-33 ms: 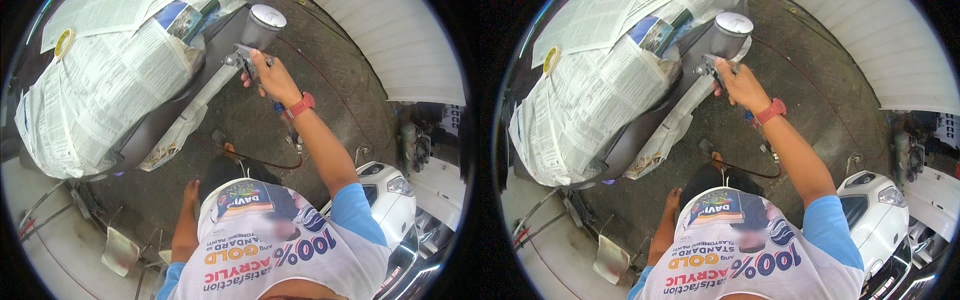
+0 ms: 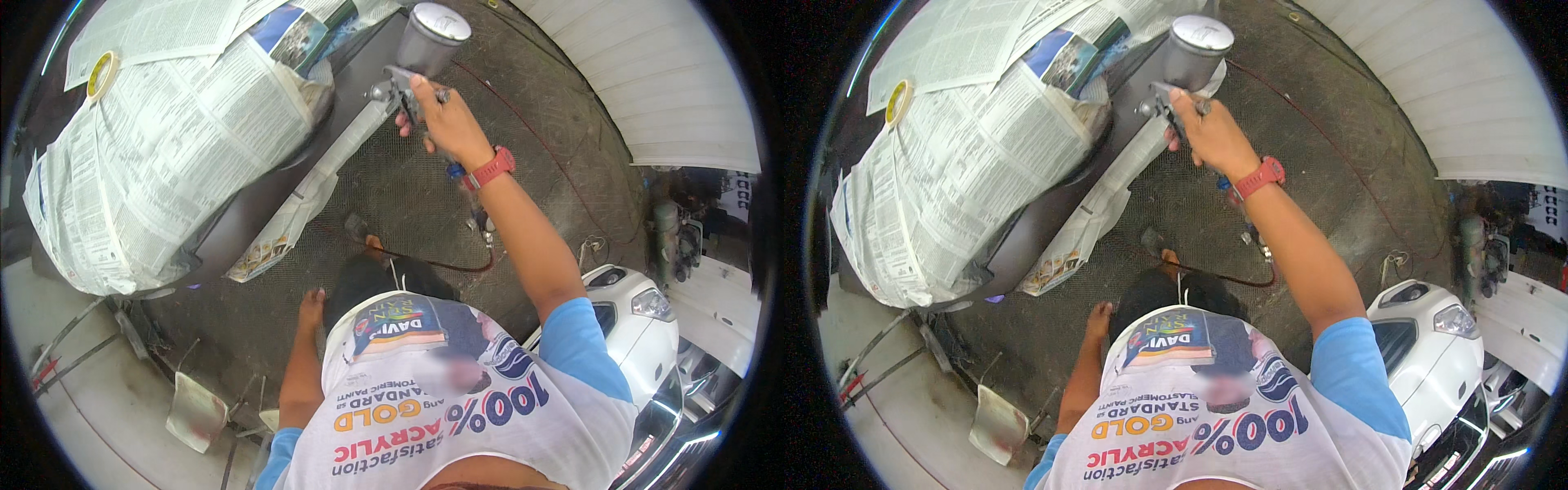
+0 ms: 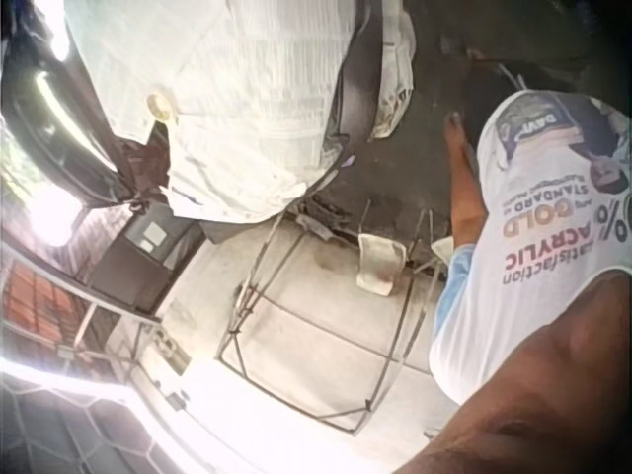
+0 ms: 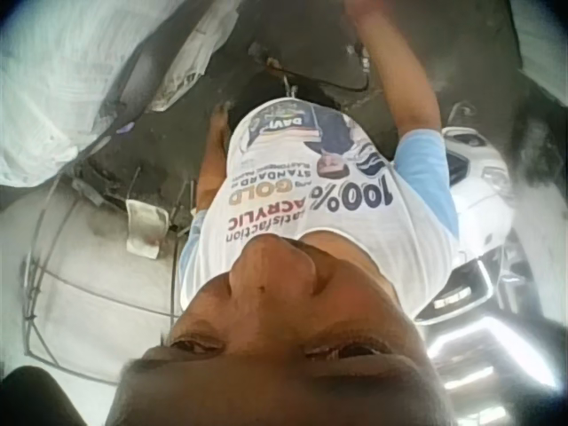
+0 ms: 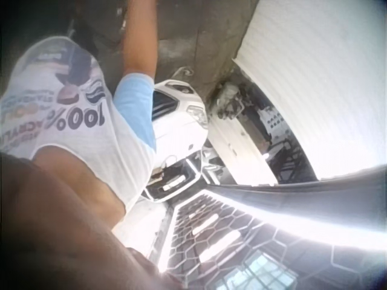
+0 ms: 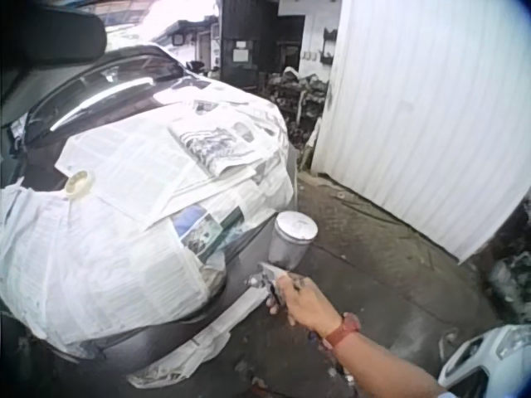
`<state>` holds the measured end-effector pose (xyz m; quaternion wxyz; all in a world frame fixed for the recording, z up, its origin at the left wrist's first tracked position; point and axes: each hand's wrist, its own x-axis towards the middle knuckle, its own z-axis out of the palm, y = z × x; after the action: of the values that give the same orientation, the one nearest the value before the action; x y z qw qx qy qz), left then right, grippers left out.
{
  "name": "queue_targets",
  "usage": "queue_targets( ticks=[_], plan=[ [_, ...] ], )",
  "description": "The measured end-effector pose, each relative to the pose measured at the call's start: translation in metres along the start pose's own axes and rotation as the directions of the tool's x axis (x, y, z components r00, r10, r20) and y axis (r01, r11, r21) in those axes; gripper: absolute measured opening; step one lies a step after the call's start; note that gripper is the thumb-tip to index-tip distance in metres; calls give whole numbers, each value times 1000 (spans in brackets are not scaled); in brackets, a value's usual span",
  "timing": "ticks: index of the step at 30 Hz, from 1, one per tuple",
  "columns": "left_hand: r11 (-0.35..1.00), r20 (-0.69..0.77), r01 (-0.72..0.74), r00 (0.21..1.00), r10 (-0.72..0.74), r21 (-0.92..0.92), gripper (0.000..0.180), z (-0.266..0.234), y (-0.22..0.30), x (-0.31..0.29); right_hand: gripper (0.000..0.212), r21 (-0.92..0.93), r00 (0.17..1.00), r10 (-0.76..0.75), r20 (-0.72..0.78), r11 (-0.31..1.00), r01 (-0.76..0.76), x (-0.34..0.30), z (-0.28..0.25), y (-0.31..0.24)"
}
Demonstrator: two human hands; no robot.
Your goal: The person uses a spray gun to apply paint to a car bumper that is covered with newspaper. The person moves around the bumper, spraying different sections to ensure coverage.
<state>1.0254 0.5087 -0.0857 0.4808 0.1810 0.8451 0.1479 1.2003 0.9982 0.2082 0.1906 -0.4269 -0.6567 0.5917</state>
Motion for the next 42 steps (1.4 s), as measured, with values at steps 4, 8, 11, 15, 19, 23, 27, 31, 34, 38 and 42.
queue_targets(
  ticks=[4, 8, 11, 15, 19, 23, 27, 31, 34, 38, 42],
  plan=[
    [986, -65, -143, 988, 138, -83, 60, -8, 62, 34, 62, -90, 993, -49, -103, 995, 40, 47, -45, 0],
    [981, -79, -94, 994, 81, -169, 60, -14, 137, 17, 60, -73, 982, -50, -184, 997, 37, 86, -89, 2],
    [984, -124, -50, 992, 29, -170, 61, 6, 145, 8, 63, -87, 970, -92, -225, 993, 74, 111, -125, 7],
    [963, -203, 31, 975, -88, -269, 61, 64, 107, -14, 64, -119, 959, -126, -253, 988, 98, 134, -170, 19],
    [889, -95, 356, 913, -396, -287, 59, 148, 109, -62, 61, -121, 975, -168, -145, 981, 152, 132, -195, 32],
    [742, 97, 471, 867, -488, -477, 51, 277, 93, -87, 59, -84, 989, -139, 50, 986, 143, 105, -185, 27],
    [850, 51, 252, 965, -259, -462, 50, 336, 104, -100, 60, 35, 938, -217, 270, 976, 215, 88, -155, 34],
    [919, -69, 209, 967, -245, -333, 53, 347, 143, -101, 62, 29, 856, -145, 497, 988, 151, 74, -135, 28],
    [934, -172, 101, 971, -168, -344, 52, 357, 144, -102, 64, -4, 834, -91, 544, 994, 112, 81, -132, 32],
    [786, -185, 57, 959, -214, -615, 56, 375, 137, -90, 63, -53, 900, -102, 424, 989, 137, 107, -158, 43],
    [280, 47, 156, 932, -361, -947, 60, 386, 130, -98, 59, -52, 958, -173, 229, 980, 190, 121, -185, 47]
  ],
)
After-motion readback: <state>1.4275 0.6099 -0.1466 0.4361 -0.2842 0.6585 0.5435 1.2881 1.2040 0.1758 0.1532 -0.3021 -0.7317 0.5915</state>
